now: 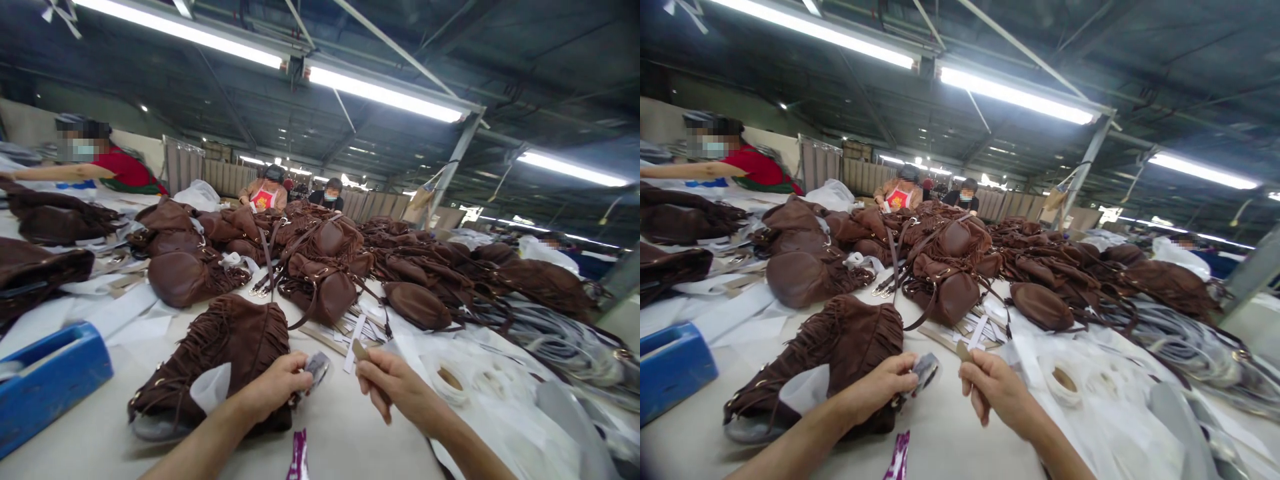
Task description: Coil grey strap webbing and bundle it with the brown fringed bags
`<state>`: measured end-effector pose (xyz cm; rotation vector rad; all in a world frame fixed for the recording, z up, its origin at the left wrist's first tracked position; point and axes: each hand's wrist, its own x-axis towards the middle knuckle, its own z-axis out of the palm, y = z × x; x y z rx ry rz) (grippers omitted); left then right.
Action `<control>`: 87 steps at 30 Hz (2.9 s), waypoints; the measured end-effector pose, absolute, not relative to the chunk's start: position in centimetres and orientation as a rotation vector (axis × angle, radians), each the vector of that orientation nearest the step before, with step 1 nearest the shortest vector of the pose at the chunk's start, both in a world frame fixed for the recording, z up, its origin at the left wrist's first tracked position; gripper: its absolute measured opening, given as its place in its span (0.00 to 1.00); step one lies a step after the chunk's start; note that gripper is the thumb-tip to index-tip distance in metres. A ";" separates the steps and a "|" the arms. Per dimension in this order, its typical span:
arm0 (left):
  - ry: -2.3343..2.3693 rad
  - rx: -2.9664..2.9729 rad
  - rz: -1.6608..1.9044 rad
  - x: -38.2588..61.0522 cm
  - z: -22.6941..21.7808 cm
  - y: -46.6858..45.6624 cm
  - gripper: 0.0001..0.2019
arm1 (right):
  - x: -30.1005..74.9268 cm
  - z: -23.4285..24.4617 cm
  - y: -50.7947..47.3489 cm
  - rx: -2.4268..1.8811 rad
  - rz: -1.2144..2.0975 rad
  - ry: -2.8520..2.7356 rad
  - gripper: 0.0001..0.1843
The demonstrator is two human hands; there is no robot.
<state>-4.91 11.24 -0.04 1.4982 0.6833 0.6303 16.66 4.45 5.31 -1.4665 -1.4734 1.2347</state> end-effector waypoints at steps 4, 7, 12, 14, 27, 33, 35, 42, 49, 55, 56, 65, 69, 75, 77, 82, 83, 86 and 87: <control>0.649 1.302 0.624 -5.1 -0.6 11.6 0.15 | 14.6 4.1 1.4 -1.552 1.464 -1.396 0.27; 0.634 1.273 0.589 -5.1 -0.7 11.7 0.16 | 13.2 3.0 1.3 -1.627 1.385 -1.310 0.22; 0.598 1.280 0.613 -5.3 -0.9 11.8 0.16 | 12.9 1.4 2.9 -1.677 1.126 -1.226 0.15; 0.594 1.280 0.635 -5.4 -1.1 11.8 0.15 | 13.0 0.9 3.2 -1.665 1.093 -1.234 0.15; 0.600 1.286 0.691 -5.2 -1.7 11.5 0.21 | 10.2 -1.5 4.1 -1.427 1.124 -1.032 0.22; 0.644 1.313 0.691 -4.8 -2.1 11.3 0.18 | 9.7 -2.6 4.2 -1.383 1.105 -0.857 0.29; 0.647 1.333 0.710 -4.7 -2.0 11.3 0.15 | 9.3 -3.1 4.6 -1.333 1.099 -0.796 0.29; 0.706 1.338 0.744 -4.6 -1.3 11.1 0.10 | 8.7 -3.0 5.0 -1.137 1.256 -0.702 0.27; 0.732 1.289 0.790 -4.1 -2.0 11.6 0.11 | 8.9 -2.6 4.4 -1.209 1.263 -0.784 0.25; 0.732 1.280 0.758 -4.1 -2.1 12.0 0.11 | 10.2 -2.8 2.3 -1.123 1.249 -0.951 0.32; 0.732 1.283 0.751 -4.1 -2.1 12.0 0.11 | 10.5 -3.0 2.2 -1.123 1.219 -1.022 0.30; 0.728 1.434 0.682 -4.4 -1.8 11.7 0.08 | 11.7 -1.7 3.0 -1.407 0.346 -1.878 0.11; 0.746 1.520 0.644 -4.8 -1.3 11.6 0.08 | 11.5 -0.2 3.4 -1.275 0.001 -2.071 0.10; 0.762 1.600 0.559 -5.3 -0.7 11.4 0.09 | 12.4 0.4 4.0 -1.210 0.514 -2.085 0.07; 0.771 1.624 0.533 -5.4 -0.7 11.3 0.09 | 12.6 0.4 4.0 -1.206 0.571 -2.074 0.07; 0.772 1.701 0.512 -5.6 -0.5 11.2 0.09 | 12.2 -0.3 4.2 -1.224 0.535 -1.952 0.06; 0.761 1.718 0.510 -5.6 -0.4 11.2 0.08 | 12.1 -0.5 4.3 -1.240 0.557 -1.914 0.06; 0.719 1.768 0.502 -5.8 -0.1 11.0 0.06 | 11.7 -0.8 4.3 -1.258 0.693 -1.817 0.06; 0.706 1.785 0.500 -5.9 0.0 10.9 0.06 | 11.7 -0.9 4.3 -1.254 0.739 -1.787 0.06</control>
